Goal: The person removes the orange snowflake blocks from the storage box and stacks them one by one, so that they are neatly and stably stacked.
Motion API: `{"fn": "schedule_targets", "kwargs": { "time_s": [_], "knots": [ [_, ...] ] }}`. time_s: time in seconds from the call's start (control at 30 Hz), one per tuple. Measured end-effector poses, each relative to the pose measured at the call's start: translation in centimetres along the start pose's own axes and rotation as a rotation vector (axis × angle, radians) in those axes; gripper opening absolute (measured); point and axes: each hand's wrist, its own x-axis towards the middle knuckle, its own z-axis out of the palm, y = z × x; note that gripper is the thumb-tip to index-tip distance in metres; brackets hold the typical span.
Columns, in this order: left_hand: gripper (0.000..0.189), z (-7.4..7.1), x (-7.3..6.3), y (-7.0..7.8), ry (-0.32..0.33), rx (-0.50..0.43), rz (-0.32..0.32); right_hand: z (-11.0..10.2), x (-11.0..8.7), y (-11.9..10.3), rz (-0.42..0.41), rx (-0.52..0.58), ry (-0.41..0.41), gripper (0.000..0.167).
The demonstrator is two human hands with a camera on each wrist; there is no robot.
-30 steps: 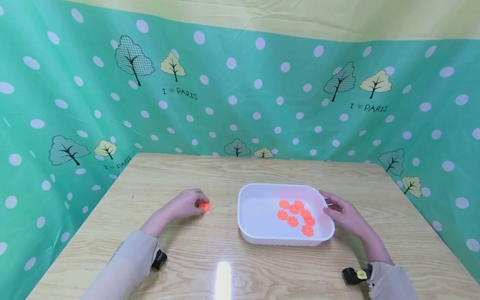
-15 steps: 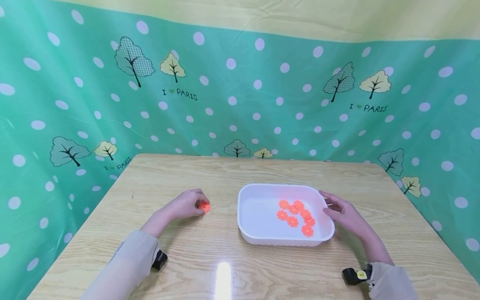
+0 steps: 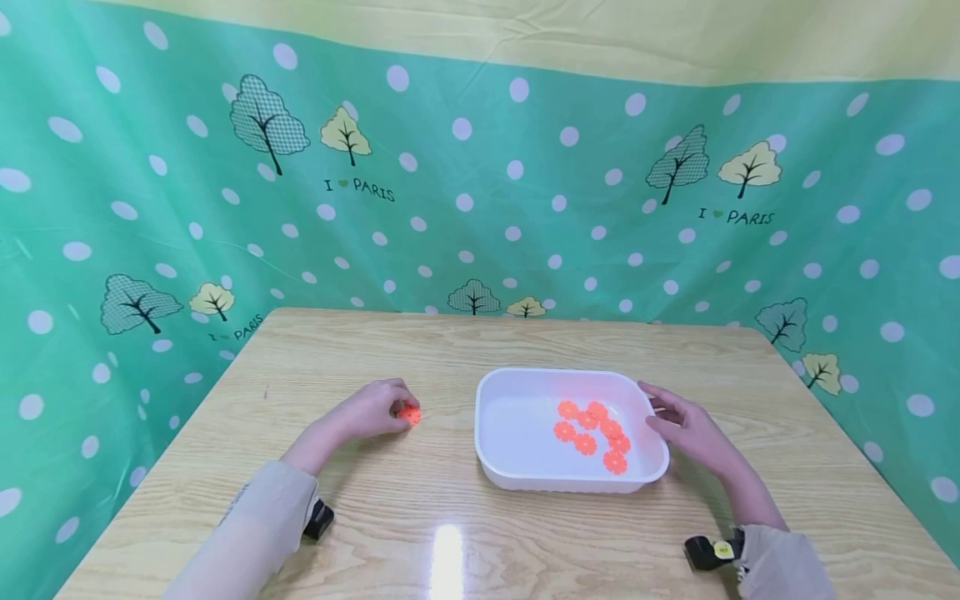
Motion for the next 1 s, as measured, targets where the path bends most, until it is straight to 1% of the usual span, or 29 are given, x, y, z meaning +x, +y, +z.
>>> {"fn": "schedule_targets", "kwargs": {
  "time_s": [0.1,0.2,0.37,0.43,0.7,0.83,1.0],
  "knots": [
    [0.023,-0.1,-0.1,0.0,0.0,-0.016,-0.017,0.0,0.0,-0.1,-0.003,-0.011,0.004,0.055],
    [0.023,-0.1,0.0,0.0,0.01,-0.014,-0.007,-0.1,0.0,-0.1,-0.009,-0.022,0.004,0.055],
    [0.025,-0.3,0.4,0.4,0.03,-0.007,-0.001,-0.1,0.0,-0.1,-0.006,-0.008,0.004,0.055],
    [0.027,-0.4,0.7,0.8,0.037,-0.008,0.002,0.0,0.1,0.0,-0.005,-0.004,0.005,0.055],
    [0.028,-0.8,1.9,2.5,0.087,0.019,0.058,0.0,-0.1,0.0,-0.014,-0.01,0.01,0.055],
    [0.029,-1.0,2.3,3.7,0.105,0.023,0.073,0.2,-0.1,0.4,-0.006,-0.021,0.015,0.056],
    [0.028,-1.1,2.6,5.1,0.118,0.028,0.103,0.3,-0.1,0.3,-0.004,-0.021,0.017,0.057]
  ]
}}
